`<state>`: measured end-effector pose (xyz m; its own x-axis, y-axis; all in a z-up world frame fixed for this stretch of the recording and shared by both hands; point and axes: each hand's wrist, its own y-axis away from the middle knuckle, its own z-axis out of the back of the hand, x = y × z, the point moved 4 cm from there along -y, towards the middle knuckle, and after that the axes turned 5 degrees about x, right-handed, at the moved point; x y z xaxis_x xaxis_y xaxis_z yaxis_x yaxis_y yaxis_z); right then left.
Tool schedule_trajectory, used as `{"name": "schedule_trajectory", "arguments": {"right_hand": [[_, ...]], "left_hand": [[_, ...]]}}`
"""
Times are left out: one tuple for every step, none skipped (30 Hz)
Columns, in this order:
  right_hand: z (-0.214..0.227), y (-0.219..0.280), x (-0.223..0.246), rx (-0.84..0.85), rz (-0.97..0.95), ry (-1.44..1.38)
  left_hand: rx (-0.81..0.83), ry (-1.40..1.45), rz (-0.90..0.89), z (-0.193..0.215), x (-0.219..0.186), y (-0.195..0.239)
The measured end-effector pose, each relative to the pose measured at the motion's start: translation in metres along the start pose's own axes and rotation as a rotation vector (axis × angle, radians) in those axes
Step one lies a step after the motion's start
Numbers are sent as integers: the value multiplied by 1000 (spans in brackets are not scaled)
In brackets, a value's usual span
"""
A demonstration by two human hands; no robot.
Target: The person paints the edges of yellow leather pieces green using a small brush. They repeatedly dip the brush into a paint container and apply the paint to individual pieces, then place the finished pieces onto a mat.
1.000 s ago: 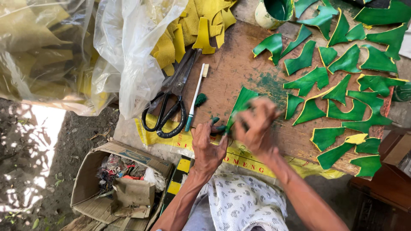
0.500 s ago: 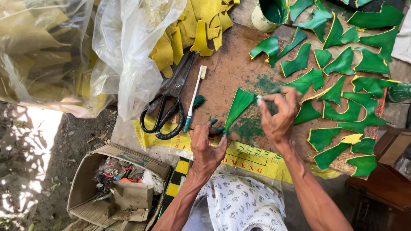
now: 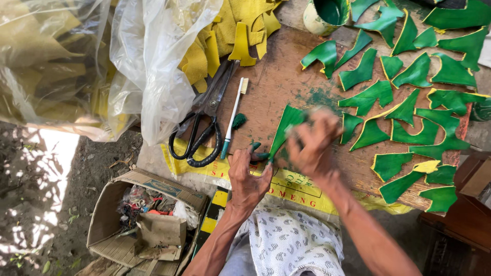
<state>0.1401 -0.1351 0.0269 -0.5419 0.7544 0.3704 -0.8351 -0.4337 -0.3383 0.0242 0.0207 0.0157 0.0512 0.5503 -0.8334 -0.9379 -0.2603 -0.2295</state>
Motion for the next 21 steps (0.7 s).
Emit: {"name": "schedule_trajectory", "arguments": {"right_hand": [[3,-6,-11,-39,-41,84],[5,-1,-11,-36,-58,8],[10,-1,-12,-41,-70,-64],[13,-1,-11,-45,-80,-136],[7,8,4,-3,12,-141],[-1,19,24,39,104,-146],[-7,23,37,73,196,-156],[-9,11,25,33,147,-95],[-9,-7,2,3,97,-33],[-8,-14,-10,-27,49,30],[-6,-13,-12,-35,39,-19],[-3,-12,-13,-43,30,-68],[0,-14,-15,-48,28,-118],[-1,-9,-4,-31,117,-134],[-6,5,16,-11,204,-156],[-10,13,28,9,290,-177],[-13,4,18,-7,232,-124],[-17,-15,0,-22,173,-71],[-16,-26,-13,-36,110,-15],[-12,-30,-22,-32,46,-70],[-5,-38,-30,-41,-12,-121]], "left_hand": [[2,1,-2,1,-1,2],[4,2,-5,3,-3,5],[0,5,-16,3,-4,1],[-5,-7,-16,2,-4,-4],[-3,-18,-7,1,-4,-3],[-1,-30,2,0,-3,-2],[4,-26,-5,1,-3,-3],[8,-23,-13,2,-2,-4],[13,-16,-12,1,-3,-1],[13,-21,6,2,-3,2],[10,-24,11,1,-3,2],[7,-27,15,1,-3,0],[8,-32,13,1,-4,-2],[9,-37,12,0,-5,-5],[13,-47,15,1,-4,-5],[2,-39,7,1,-4,-5],[-4,-32,0,0,-4,-5],[-10,-25,-6,1,-5,-4],[-3,-22,6,1,-6,-1],[4,-18,18,2,-7,2],[5,-14,17,2,-6,-2]]}}
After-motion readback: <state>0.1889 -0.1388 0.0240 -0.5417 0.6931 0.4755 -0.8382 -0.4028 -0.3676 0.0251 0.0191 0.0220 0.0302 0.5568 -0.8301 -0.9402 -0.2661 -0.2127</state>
